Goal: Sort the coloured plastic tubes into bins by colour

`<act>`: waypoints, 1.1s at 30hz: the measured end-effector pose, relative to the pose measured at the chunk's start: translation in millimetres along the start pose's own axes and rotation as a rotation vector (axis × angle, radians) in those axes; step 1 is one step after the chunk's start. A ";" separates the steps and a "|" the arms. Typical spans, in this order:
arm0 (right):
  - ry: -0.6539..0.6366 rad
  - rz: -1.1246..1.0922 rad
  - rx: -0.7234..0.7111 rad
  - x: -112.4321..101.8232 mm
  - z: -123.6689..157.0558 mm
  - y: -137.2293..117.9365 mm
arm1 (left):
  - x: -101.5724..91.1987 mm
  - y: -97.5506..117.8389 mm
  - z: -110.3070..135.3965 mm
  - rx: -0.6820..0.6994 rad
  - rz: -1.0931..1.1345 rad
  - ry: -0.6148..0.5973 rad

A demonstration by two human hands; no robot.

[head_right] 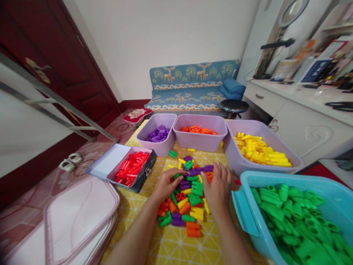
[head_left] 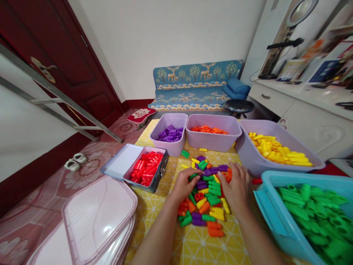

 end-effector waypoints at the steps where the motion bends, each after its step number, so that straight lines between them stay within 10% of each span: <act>1: -0.006 0.035 0.005 2.4 1.7 4.3 | 0.0 -0.2 0.0 0.000 -0.002 0.002; 6: -0.072 0.117 0.170 11.0 7.1 20.9 | 0.8 -0.6 0.3 0.008 -0.004 -0.001; 12: -0.042 -0.357 0.190 -6.1 12.5 6.9 | 0.3 -3.0 0.2 0.001 -0.012 0.003; 33: 0.072 -0.353 0.286 -16.0 28.3 6.9 | 1.0 -3.5 0.8 0.015 -0.049 -0.004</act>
Point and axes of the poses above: each hand's wrist, its own z-axis away from the middle knuckle, its own x-axis out of the palm, y = z × x, the point moved 8 cm from there along -z, towards the middle knuckle, and after that the axes turned 7 degrees about z, right-handed, at the moved point
